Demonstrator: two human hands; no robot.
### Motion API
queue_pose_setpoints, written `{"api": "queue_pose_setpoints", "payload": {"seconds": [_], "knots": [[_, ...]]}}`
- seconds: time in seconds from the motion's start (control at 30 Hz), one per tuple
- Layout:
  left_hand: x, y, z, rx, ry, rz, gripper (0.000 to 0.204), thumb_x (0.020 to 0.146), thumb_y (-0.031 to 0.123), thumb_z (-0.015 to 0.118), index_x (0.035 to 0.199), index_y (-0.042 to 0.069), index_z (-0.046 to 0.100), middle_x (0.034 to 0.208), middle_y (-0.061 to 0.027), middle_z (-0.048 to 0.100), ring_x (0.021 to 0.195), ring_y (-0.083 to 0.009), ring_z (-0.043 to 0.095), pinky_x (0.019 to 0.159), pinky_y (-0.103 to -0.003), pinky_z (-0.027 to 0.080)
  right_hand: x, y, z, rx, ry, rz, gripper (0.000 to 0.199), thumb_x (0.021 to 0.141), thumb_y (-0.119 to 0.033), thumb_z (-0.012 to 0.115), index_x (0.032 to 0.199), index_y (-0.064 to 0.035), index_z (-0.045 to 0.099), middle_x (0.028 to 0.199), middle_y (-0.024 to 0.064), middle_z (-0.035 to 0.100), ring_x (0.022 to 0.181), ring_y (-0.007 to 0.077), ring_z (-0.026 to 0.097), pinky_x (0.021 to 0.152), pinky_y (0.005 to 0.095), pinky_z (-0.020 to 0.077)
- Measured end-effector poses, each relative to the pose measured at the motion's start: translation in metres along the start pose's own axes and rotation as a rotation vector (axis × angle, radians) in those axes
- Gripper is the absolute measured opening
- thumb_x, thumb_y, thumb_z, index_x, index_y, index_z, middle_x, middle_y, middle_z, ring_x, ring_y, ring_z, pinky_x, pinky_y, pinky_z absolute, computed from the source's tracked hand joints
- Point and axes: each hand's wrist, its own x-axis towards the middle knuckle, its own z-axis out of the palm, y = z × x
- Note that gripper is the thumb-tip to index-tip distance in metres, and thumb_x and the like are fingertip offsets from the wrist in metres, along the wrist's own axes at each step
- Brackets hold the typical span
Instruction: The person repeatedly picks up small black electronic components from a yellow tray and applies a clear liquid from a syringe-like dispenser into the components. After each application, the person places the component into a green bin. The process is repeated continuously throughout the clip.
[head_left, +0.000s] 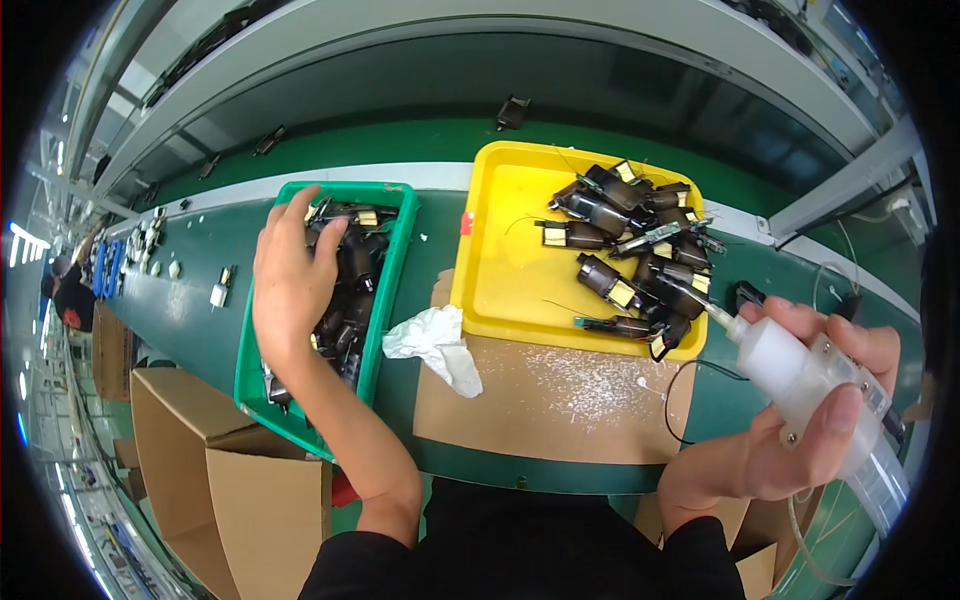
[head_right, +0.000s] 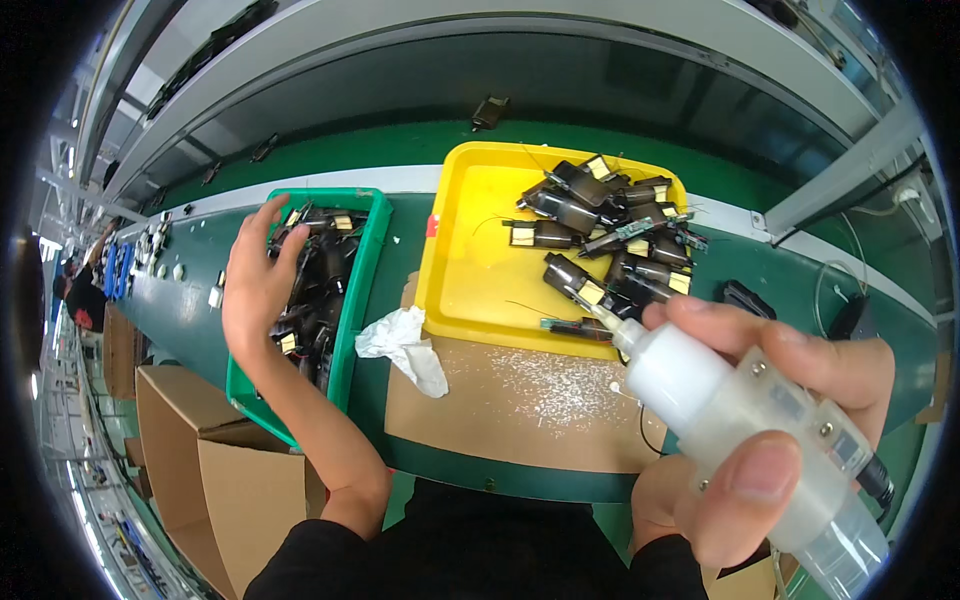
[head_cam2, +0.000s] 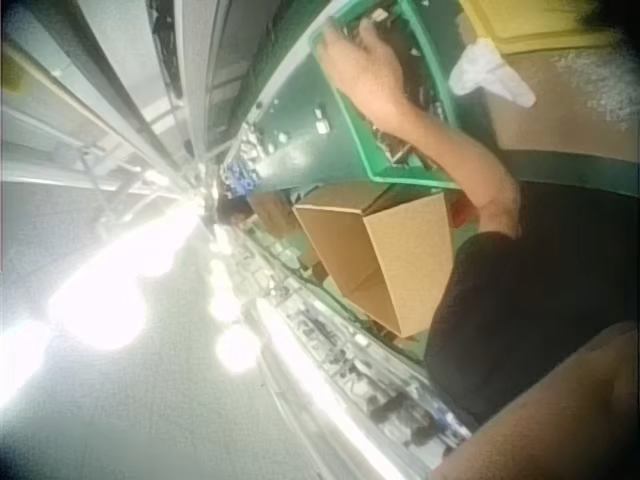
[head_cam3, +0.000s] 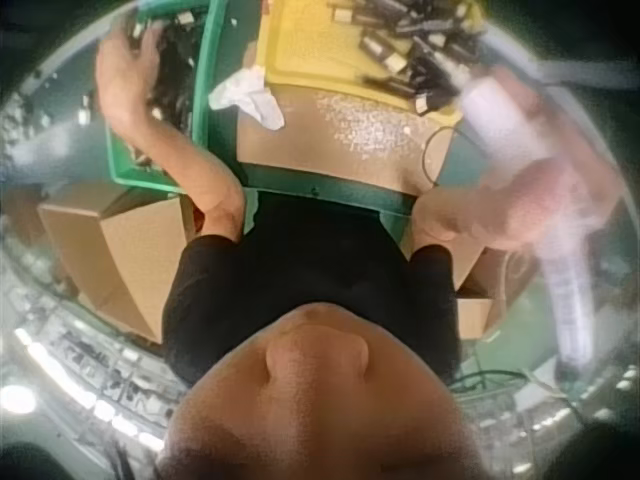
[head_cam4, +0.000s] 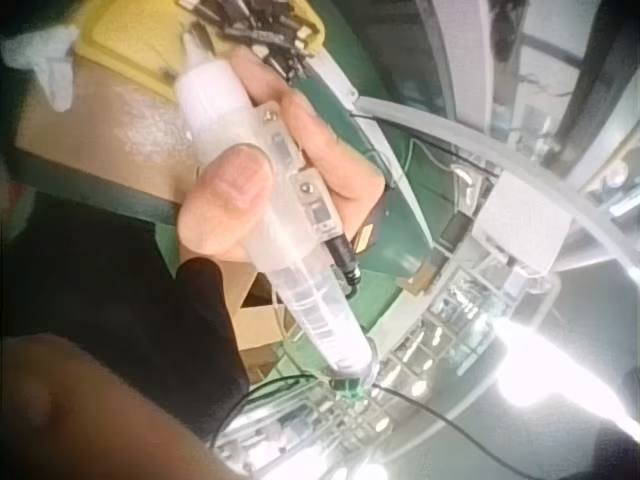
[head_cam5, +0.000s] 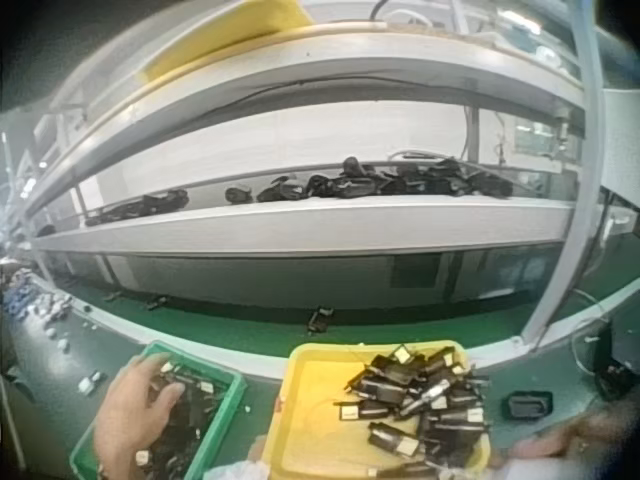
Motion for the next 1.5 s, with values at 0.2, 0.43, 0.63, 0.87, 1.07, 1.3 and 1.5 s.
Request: {"api": "queue_pose_setpoints", "payload": {"seconds": [0.2, 0.43, 0.63, 0.87, 1.07, 1.3, 1.5], "knots": [[0.106, 0.063, 0.125, -0.161, -0.232, 0.141, 0.034, 0.08, 0.024, 0.058, 0.107, 0.005, 0.058, 0.096, -0.0165, 0.061, 0.094, -0.0318, 0.058, 0.082, -0.037, 0.045, 0.004, 0.002, -0.009, -0.2, 0.059, 0.071, 0.035, 0.082, -0.028, 0.046, 0.098, 0.0024, 0.043, 0.083, 0.025, 0.06, 0.074, 0.0315, 0.06, 0.073, 0.042, 0.0511], [0.18, 0.094, 0.265, 0.203, -0.203, 0.063, 0.036, 0.075, 0.023, 0.064, 0.104, 0.004, 0.054, 0.101, -0.0178, 0.059, 0.099, -0.0327, 0.056, 0.085, -0.042, 0.044, 0.005, 0.013, -0.007, -0.227, 0.131, 0.075, 0.038, 0.08, -0.032, 0.049, 0.096, 0.0009, 0.042, 0.082, 0.0241, 0.06, 0.075, 0.0294, 0.061, 0.072, 0.0387, 0.0507], [0.163, 0.102, 0.208, -0.448, -0.421, -0.044, 0.036, 0.08, 0.017, 0.058, 0.11, -0.001, 0.047, 0.086, -0.0102, 0.062, 0.083, -0.0248, 0.063, 0.07, -0.033, 0.051, 0.007, 0.016, -0.005, -0.235, 0.158, 0.072, 0.04, 0.079, -0.036, 0.052, 0.094, -0.0004, 0.042, 0.081, 0.0233, 0.06, 0.075, 0.0276, 0.061, 0.072, 0.0359, 0.0503], [0.036, 0.124, 0.073, -1.639, -0.796, 0.068, 0.047, 0.093, 0.032, 0.035, 0.129, 0.001, 0.032, 0.1, -0.0093, 0.055, 0.07, -0.0089, 0.05, 0.042, -0.017, 0.033, 0.008, 0.011, 0.005, -0.224, 0.134, 0.041, 0.043, 0.077, -0.04, 0.055, 0.091, -0.0019, 0.042, 0.08, 0.0223, 0.061, 0.075, 0.0255, 0.061, 0.072, 0.0327, 0.0499], [0.001, 0.126, 0.056, -1.955, -1.156, 0.154, 0.061, 0.09, 0.039, 0.04, 0.128, -0.007, 0.027, 0.102, -0.0138, 0.048, 0.08, -0.0146, 0.047, 0.05, -0.027, 0.044, 0.003, 0.007, 0.02, -0.113, 0.07, 0.076, 0.044, 0.077, -0.042, 0.057, 0.091, -0.0034, 0.04, 0.081, 0.0226, 0.061, 0.076, 0.0264, 0.062, 0.072, 0.0338, 0.0506], [-0.006, 0.121, 0.052, -1.905, -1.103, 0.149, 0.072, 0.074, 0.041, 0.063, 0.118, -0.011, 0.039, 0.111, -0.0175, 0.048, 0.088, -0.019, 0.056, 0.057, -0.026, 0.048, -0.004, 0.008, 0.031, 0.001, 0.056, 0.208, 0.047, 0.074, -0.042, 0.061, 0.089, -0.0049, 0.037, 0.08, 0.023, 0.06, 0.075, 0.0284, 0.062, 0.072, 0.0385, 0.0521], [-0.005, 0.122, 0.049, -1.838, -1.094, 0.158, 0.074, 0.069, 0.043, 0.067, 0.113, -0.012, 0.045, 0.103, -0.0166, 0.054, 0.084, -0.0169, 0.057, 0.057, -0.021, 0.046, -0.009, 0.011, 0.032, -0.047, 0.101, 0.175, 0.051, 0.072, -0.044, 0.065, 0.088, -0.0042, 0.036, 0.077, 0.022, 0.06, 0.072, 0.0282, 0.062, 0.072, 0.0396, 0.0523]]}}
